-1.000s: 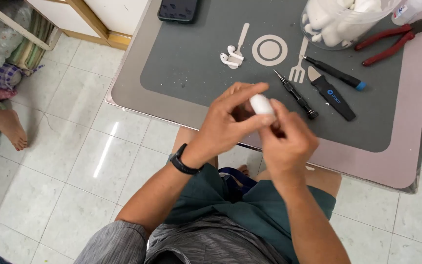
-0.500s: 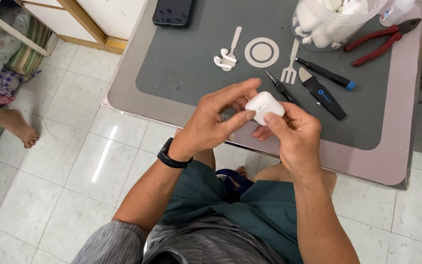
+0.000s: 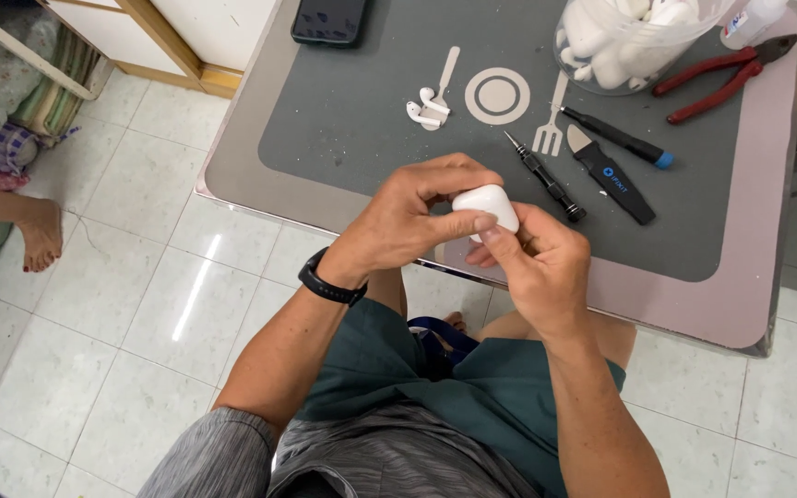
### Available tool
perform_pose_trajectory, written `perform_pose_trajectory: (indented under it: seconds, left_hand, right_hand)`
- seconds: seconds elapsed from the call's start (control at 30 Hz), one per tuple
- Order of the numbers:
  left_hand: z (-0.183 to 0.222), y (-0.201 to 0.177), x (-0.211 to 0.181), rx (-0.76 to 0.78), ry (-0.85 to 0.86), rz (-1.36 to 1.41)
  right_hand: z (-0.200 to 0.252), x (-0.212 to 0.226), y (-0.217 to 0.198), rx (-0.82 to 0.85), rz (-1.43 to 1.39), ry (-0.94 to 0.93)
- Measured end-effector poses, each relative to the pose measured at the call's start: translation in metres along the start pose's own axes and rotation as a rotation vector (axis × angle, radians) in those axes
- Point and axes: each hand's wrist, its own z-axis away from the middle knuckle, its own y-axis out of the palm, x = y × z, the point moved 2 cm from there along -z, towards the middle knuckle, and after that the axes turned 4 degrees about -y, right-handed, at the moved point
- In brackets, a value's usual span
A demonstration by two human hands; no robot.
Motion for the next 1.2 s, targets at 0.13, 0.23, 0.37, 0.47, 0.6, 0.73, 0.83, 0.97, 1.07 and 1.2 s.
perform_pose_trajectory:
  seconds: [0.13, 0.23, 0.37, 0.47, 0.6, 0.73, 0.83, 0.97, 1.07, 1.2]
  left_hand:
    - [-0.001, 0.006, -0.001, -0.006, 0.055, -0.057]
    - [-0.001, 0.009, -0.001, 0.025, 0.102, -0.158]
    - [0.009, 0.014, 0.016, 0.099, -0.010, 0.095]
    - [0.008, 0.014, 0.029, 0.046, -0.079, 0.222]
    - [0.003, 0.014, 0.024, -0.026, -0.088, 0.170]
    - [-0.002, 0.017, 0.013, -0.087, -0.083, 0.142]
    - [-0.003, 0.018, 0.008, -0.179, -0.116, 0.172]
    - [0.000, 0.023, -0.003, -0.243, -0.097, 0.191]
    - [0.003, 0.024, -0.007, -0.267, -0.061, 0.150]
    - [0.006, 0.025, -0.013, -0.261, -0.004, 0.071]
  right_hand:
    - [0.000, -0.001, -0.003, -0.019, -0.053, 0.030]
    - [0.000, -0.001, -0.006, -0.028, -0.096, 0.051]
    - [-0.001, -0.009, -0.013, -0.057, -0.276, 0.112]
    - [0.001, -0.010, -0.014, -0.066, -0.265, 0.101]
    - [0.000, -0.008, -0.013, -0.061, -0.211, 0.071]
    - [0.000, -0.007, -0.011, -0.062, -0.198, 0.043]
    - [0.001, -0.002, -0.009, -0.015, -0.169, 0.007]
    - [0.003, -0.003, -0.011, 0.010, -0.172, -0.028]
    - [0.007, -0.011, -0.014, 0.025, -0.187, -0.038]
    - [0.010, -0.014, -0.016, 0.018, -0.198, -0.038]
